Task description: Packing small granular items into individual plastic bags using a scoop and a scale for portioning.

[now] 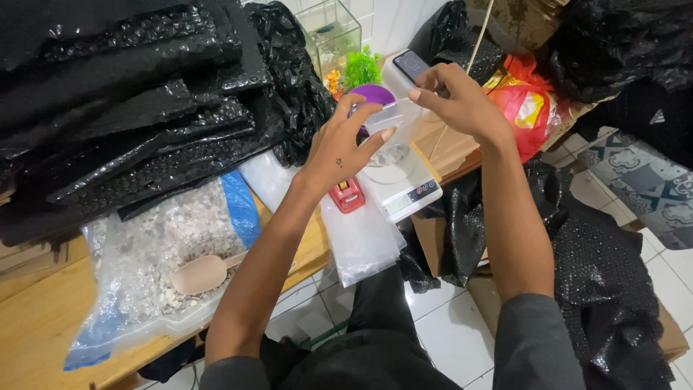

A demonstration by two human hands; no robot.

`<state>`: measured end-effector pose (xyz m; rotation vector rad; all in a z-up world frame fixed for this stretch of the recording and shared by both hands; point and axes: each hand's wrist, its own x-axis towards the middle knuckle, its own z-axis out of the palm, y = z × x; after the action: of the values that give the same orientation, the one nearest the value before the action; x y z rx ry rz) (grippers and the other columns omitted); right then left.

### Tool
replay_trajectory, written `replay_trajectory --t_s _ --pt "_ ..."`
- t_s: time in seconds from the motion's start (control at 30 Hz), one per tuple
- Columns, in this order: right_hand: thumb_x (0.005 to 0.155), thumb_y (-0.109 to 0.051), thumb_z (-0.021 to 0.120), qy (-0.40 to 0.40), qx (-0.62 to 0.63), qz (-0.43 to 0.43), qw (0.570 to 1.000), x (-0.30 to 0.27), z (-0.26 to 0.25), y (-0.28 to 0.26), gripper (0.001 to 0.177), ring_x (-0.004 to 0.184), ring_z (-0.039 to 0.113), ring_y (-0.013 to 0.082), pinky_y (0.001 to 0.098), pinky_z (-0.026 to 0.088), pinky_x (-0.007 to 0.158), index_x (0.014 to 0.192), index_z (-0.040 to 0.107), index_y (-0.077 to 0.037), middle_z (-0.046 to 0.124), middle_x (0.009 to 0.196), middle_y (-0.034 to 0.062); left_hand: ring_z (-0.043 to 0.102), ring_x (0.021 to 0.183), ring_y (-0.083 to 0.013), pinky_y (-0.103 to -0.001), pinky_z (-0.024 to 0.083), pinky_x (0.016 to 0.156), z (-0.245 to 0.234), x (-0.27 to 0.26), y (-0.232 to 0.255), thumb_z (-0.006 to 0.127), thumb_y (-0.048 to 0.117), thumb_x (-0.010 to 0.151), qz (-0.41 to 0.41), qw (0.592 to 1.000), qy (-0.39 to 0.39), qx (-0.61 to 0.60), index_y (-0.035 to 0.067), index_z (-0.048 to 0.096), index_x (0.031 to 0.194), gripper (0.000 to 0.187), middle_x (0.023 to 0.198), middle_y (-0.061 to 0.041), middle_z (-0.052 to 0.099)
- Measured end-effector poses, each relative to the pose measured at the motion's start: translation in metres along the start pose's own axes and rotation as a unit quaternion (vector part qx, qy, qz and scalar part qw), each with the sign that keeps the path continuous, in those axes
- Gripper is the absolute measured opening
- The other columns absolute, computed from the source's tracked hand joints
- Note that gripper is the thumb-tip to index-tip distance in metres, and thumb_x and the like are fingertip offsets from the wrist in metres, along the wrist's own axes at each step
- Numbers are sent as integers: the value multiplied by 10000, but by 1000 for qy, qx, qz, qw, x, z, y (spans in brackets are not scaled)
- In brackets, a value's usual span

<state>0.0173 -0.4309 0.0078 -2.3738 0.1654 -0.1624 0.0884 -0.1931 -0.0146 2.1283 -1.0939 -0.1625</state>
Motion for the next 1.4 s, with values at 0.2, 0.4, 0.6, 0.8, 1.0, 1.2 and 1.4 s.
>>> replay_trajectory --t_s 0.2,0.4,0.6,0.8,1.0,1.2,1.4 --pt "1029 -457 577 39 6 -37 999 -2 4 -3 416 935 533 184 324 456 775 1198 601 -77 528 1152 94 639 728 -264 -486 503 747 -1 -1 -2 482 532 981 9 1000 20 -10 173 591 1335 515 1390 -66 488" --pt "1032 -455 582 64 16 -45 997 -8 9 -5 425 939 540 188 311 481 785 1216 600 -72 513 1166 106 658 1074 -334 -519 509 796 -3 -5 -2 439 557 975 -7 1000 13 -13 178 554 1380 567 1410 -72 486" --pt "1084 -269 594 173 -4 -146 974 -17 19 -9 270 947 512 193 326 448 823 1232 617 -45 514 1156 111 657 775 -234 -465 494 766 -20 -24 4 477 463 992 -12 1000 5 -9 163 500 1442 541 1425 -34 473" --pt "1125 -170 550 206 -5 -263 943 -33 49 -58 170 931 545 232 333 452 749 1146 606 -10 553 1065 131 686 988 -326 -519 456 834 -53 -80 -7 465 454 1005 -57 998 0 25 199 478 1461 523 1461 -47 475" --pt "986 -34 684 45 71 -294 952 -34 124 -93 143 736 647 347 409 536 664 1127 694 -16 639 878 185 683 1042 -386 -555 550 832 -77 -161 -60 585 326 1021 -68 995 31 63 128 571 1404 432 1259 -116 612" --pt "937 -177 656 -196 -4 -280 940 -43 215 -129 218 824 704 388 509 559 696 1136 657 -88 681 974 174 647 1117 -319 -474 531 910 -84 -251 -104 639 215 999 -104 979 84 153 151 638 1338 344 1173 -63 635" --pt "973 -281 666 -210 -94 -356 906 -43 309 -137 205 996 691 363 494 565 812 1103 661 -122 675 1020 106 448 1330 -264 -502 379 1081 -85 -314 -142 602 248 941 -246 937 52 244 222 714 1137 227 1319 14 561"
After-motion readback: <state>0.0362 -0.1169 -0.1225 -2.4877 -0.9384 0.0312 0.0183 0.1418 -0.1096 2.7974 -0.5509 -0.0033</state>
